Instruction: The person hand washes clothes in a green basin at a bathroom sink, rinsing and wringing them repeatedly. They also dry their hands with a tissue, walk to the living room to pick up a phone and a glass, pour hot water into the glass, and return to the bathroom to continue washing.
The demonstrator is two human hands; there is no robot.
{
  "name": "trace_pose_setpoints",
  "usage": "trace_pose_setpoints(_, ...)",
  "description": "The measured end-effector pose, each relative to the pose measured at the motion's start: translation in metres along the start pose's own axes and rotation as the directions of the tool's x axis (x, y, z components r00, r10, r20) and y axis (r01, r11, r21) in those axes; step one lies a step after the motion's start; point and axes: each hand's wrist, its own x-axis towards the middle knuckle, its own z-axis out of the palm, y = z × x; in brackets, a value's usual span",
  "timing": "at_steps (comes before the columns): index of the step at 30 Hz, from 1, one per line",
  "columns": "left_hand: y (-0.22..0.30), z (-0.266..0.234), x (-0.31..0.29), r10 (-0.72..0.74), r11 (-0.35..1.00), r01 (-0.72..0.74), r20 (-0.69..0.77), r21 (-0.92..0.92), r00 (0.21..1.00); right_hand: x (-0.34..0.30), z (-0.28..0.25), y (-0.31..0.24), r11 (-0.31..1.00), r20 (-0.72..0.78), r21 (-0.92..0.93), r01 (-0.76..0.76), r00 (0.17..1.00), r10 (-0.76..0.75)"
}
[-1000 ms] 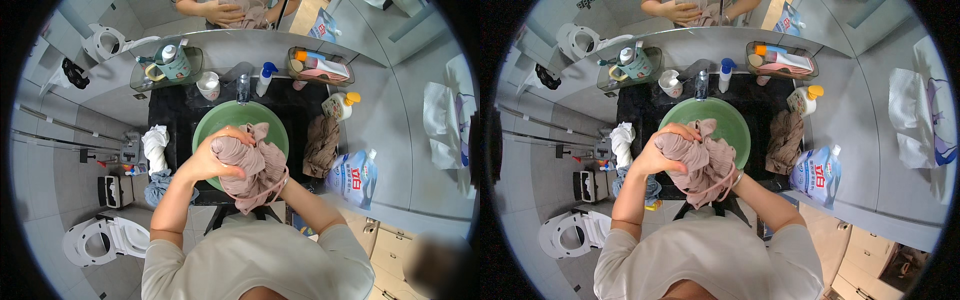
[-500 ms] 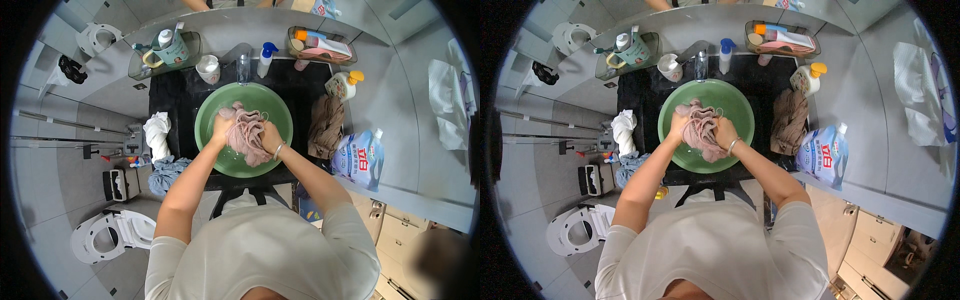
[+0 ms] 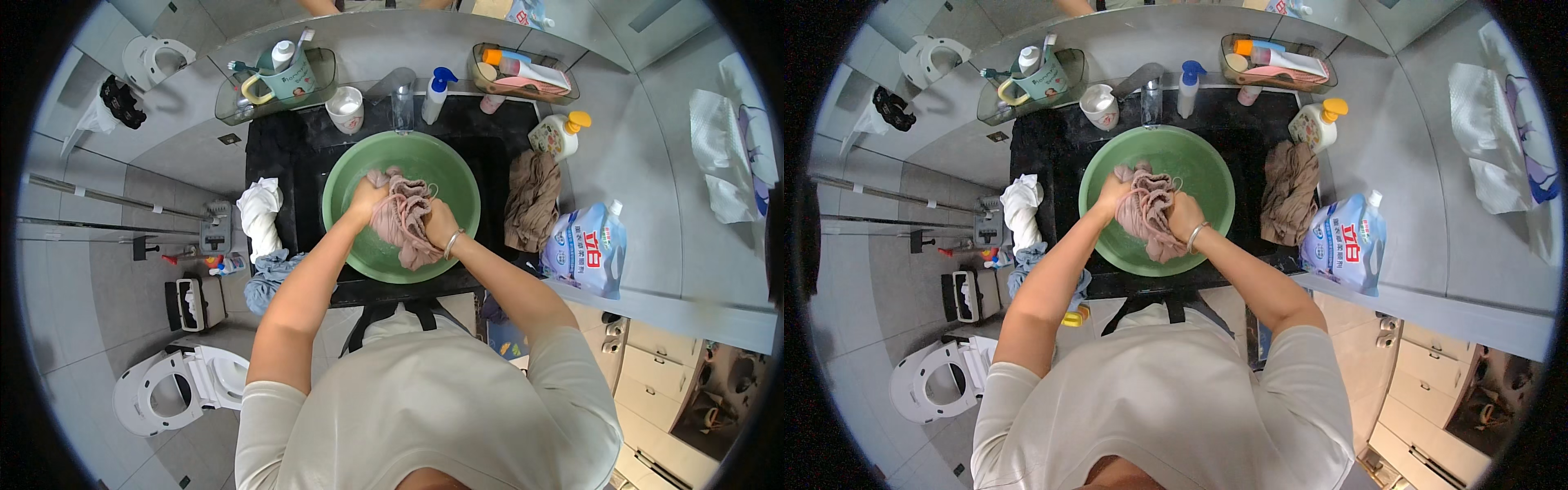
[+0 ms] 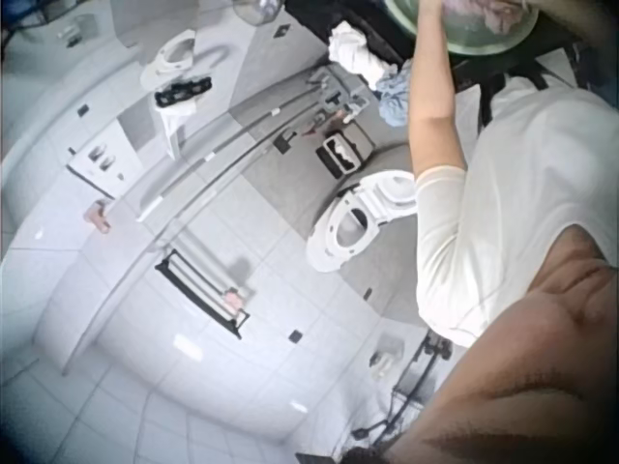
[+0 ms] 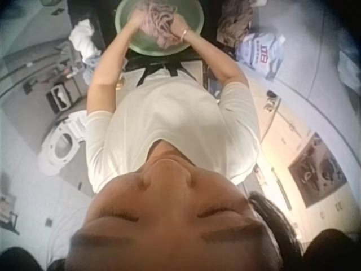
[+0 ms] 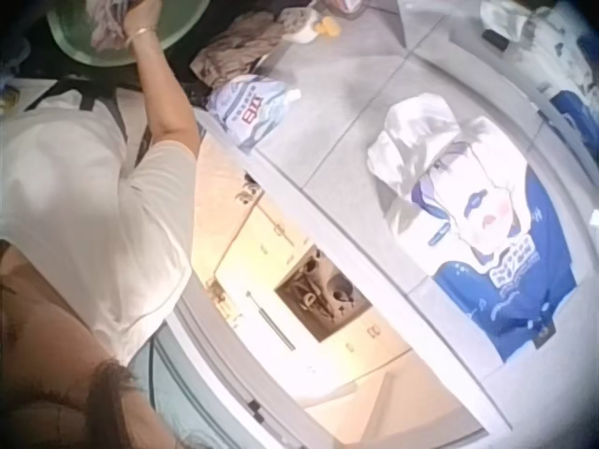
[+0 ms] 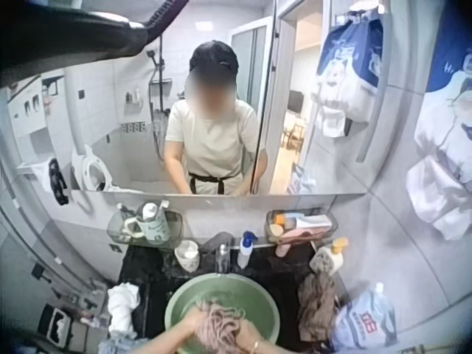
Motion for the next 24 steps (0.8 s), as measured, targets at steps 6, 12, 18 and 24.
trace_pose_setpoints(6, -0.021, -0.003, -0.008, -0.065, 0.988, 0.067, 0.021, -0.142, 0.998, -0.008, 0.014, 0.001, 0.980, -0.025, -0.197, 0.022, 0.999, -0.027)
trace_pose_setpoints(12, 0.005, 0.000, -0.014, -0.023, 0.977, 0.053, 0.141, -0.208, 0.990, -0.022, 0.022, 0.041, 0.985, -0.149, 0.134, -0.110, 0.980, 0.130)
trace_pose_setpoints(18, 0.072, 0.027, -0.002, 0.005, 0.950, 0.096, 0.321, -0.297, 0.947, -0.089, -0.054, 0.033, 0.865, -0.373, 0.479, 0.147, 0.927, 0.049)
trace_pose_setpoints(24, 0.040, 0.177, 0.061, 0.116, 0.993, -0.120, 0.391, -0.014, 0.913, -0.156, -0.104, 0.068, 0.854, -0.635, 0.452, 0.256, 0.765, 0.107)
